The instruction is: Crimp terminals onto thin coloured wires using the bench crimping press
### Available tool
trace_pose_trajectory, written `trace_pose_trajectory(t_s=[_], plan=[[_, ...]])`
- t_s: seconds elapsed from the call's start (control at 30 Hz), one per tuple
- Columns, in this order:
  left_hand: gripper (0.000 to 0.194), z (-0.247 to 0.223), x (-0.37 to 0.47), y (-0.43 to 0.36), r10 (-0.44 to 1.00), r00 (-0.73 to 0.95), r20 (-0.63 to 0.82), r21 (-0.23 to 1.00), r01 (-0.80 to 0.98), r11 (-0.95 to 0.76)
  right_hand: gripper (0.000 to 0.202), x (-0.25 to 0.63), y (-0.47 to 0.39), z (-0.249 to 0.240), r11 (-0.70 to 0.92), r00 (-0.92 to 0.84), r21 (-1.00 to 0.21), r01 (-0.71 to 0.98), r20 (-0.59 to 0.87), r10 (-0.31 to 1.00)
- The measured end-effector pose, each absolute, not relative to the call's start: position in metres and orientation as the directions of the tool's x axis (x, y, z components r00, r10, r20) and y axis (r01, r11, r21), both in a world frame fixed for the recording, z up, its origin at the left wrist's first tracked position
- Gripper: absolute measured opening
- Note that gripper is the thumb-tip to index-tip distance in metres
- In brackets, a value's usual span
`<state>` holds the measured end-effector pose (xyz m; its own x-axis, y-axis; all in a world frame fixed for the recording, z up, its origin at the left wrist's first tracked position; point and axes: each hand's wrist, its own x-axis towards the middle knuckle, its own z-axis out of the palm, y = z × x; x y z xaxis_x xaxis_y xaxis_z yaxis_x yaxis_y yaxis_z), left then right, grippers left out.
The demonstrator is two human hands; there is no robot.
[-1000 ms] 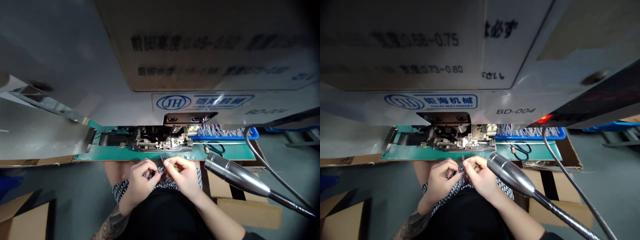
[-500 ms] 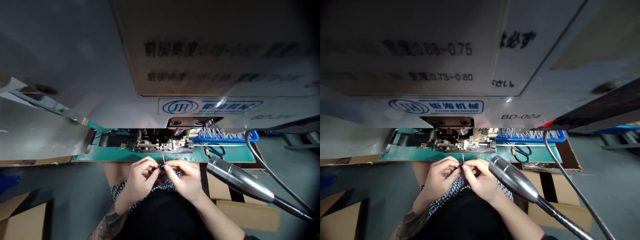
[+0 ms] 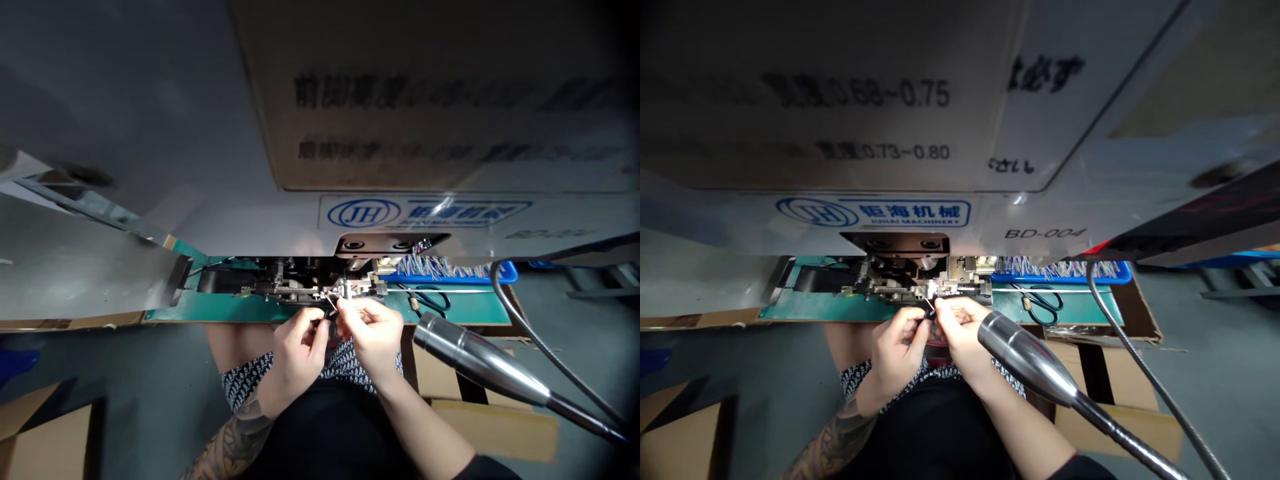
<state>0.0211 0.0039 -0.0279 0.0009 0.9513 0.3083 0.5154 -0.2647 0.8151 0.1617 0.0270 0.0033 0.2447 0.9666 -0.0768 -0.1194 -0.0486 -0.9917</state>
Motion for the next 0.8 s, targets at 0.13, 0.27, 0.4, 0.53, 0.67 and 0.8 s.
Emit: trace_pose_trajectory(t_s=[0.13, 0.27, 0.4, 0.53, 0.67, 0.8], plan=[[0.005, -0.031, 0.023, 0.005, 0.938, -0.033, 0.346, 0.784, 0.559, -0.269, 0.035, 0.16, 0.032, 0.016, -0.167, 0.217, -0.974, -0.152, -0.198, 0.956], [0.007, -0.032, 0.024, 0.004, 0.95, -0.04, 0.309, 0.793, 0.563, -0.234, 0.038, 0.159, 0.033, 0.019, -0.179, 0.224, -0.973, -0.145, -0.208, 0.952], [0.008, -0.032, 0.024, 0.004, 0.948, -0.038, 0.316, 0.779, 0.581, -0.236, 0.038, 0.159, 0.032, 0.015, -0.168, 0.229, -0.982, -0.087, -0.183, 0.956], [0.009, -0.034, 0.021, 0.006, 0.932, -0.033, 0.362, 0.747, 0.609, -0.268, 0.031, 0.162, 0.032, 0.011, -0.126, 0.221, -0.991, -0.035, -0.13, 0.967], [0.013, -0.032, 0.013, 0.009, 0.918, 0.056, 0.392, 0.717, 0.607, -0.343, 0.029, 0.172, 0.034, 0.01, -0.154, 0.055, -0.988, -0.011, -0.155, 0.986], [0.011, -0.023, 0.002, 0.009, 0.973, 0.138, 0.185, 0.86, 0.456, -0.228, 0.029, 0.183, 0.033, 0.009, -0.175, -0.077, -0.984, 0.009, -0.175, 0.981]])
